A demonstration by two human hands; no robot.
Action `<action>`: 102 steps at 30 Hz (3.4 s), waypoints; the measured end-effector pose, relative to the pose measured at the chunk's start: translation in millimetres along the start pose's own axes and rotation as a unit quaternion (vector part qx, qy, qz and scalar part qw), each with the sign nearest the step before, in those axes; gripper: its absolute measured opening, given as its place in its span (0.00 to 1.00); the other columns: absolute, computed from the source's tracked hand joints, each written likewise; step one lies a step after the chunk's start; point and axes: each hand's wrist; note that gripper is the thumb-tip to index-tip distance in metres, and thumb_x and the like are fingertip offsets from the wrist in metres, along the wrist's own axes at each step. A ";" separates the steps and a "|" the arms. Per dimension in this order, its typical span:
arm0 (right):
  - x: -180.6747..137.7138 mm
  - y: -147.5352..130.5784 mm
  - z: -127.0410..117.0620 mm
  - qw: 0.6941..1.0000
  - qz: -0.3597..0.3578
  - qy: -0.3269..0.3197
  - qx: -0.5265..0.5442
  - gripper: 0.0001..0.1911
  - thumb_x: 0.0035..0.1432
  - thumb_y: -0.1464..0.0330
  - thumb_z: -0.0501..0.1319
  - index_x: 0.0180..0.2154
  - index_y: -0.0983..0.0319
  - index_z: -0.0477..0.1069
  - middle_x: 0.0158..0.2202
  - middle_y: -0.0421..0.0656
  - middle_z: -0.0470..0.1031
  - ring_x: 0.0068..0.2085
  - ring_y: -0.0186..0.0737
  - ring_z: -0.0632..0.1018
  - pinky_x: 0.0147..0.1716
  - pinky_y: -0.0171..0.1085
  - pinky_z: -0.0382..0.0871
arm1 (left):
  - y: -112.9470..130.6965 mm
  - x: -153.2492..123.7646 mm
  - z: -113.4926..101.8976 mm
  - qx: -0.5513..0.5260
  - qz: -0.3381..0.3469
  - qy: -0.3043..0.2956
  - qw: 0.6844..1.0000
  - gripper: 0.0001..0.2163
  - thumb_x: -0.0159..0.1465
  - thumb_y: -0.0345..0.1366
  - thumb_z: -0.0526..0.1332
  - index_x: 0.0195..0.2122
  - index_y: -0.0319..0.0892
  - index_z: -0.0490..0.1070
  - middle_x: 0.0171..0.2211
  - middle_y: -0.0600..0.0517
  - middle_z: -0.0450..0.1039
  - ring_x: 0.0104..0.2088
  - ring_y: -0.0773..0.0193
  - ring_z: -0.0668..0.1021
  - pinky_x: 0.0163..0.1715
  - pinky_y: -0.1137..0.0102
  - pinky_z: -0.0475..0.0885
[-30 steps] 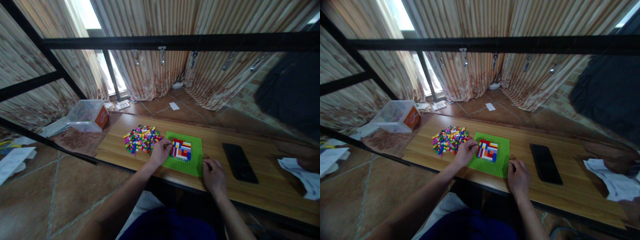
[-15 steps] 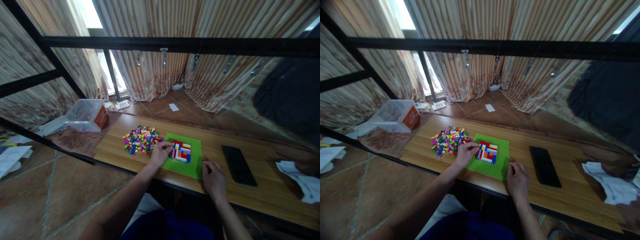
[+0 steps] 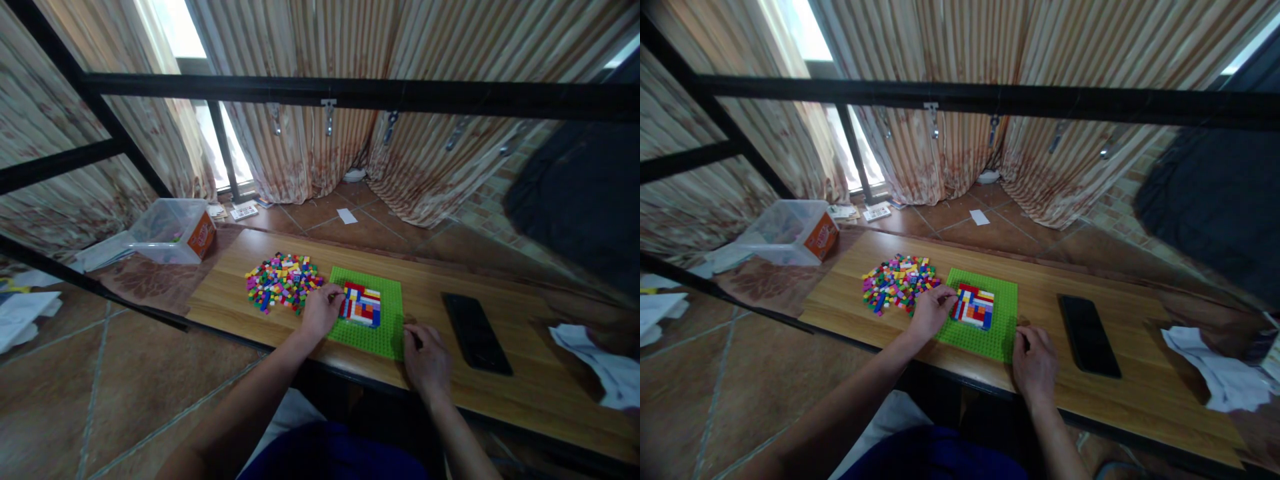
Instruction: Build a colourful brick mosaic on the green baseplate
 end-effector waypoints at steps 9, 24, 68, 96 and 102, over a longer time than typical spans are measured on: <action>0.2 0.9 0.0 1.000 0.009 -0.010 0.006 0.16 0.61 0.61 0.51 0.35 0.62 0.74 0.38 0.49 0.75 0.40 0.45 0.75 0.42 0.42 0.68 | 11.5 -2.6 -4.1 0.064 -0.011 0.001 0.998 0.07 0.61 0.31 0.59 0.29 0.42 0.76 0.26 0.53 0.75 0.26 0.67 0.73 0.30 0.73 0.65; 0.2 2.5 1.5 1.000 0.009 -0.006 0.003 0.17 0.62 0.60 0.51 0.35 0.62 0.74 0.37 0.49 0.75 0.39 0.45 0.75 0.41 0.42 0.67 | 1.6 5.8 -9.2 -0.011 -0.021 -0.044 0.999 0.10 0.62 0.33 0.56 0.30 0.39 0.76 0.24 0.53 0.74 0.26 0.67 0.73 0.28 0.74 0.65; 4.9 3.8 -1.7 0.999 0.023 -0.024 0.012 0.18 0.60 0.59 0.50 0.35 0.62 0.74 0.38 0.50 0.74 0.37 0.46 0.75 0.38 0.44 0.69 | -16.2 -23.5 -100.9 -0.096 -0.048 0.119 0.987 0.14 0.60 0.45 0.59 0.38 0.39 0.74 0.28 0.53 0.75 0.29 0.67 0.74 0.30 0.74 0.68; -8.7 -140.6 51.5 0.970 -0.175 -0.154 0.072 0.12 0.63 0.69 0.53 0.43 0.62 0.74 0.43 0.48 0.75 0.45 0.44 0.73 0.47 0.42 0.67 | -61.2 -60.8 -122.8 0.204 -0.061 0.078 0.974 0.16 0.59 0.38 0.61 0.49 0.42 0.70 0.38 0.49 0.75 0.36 0.61 0.77 0.38 0.66 0.74; 18.0 -165.4 83.2 0.964 -0.195 -0.180 0.022 0.12 0.61 0.71 0.54 0.42 0.61 0.75 0.42 0.48 0.72 0.44 0.47 0.72 0.46 0.43 0.68 | -60.6 -56.3 -131.7 0.181 -0.045 0.179 0.966 0.16 0.61 0.38 0.60 0.50 0.43 0.69 0.42 0.47 0.73 0.42 0.58 0.77 0.45 0.62 0.73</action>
Point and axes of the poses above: each hand's wrist, its own x-axis towards the middle knuckle, its own z-axis out of the palm, y = z × x
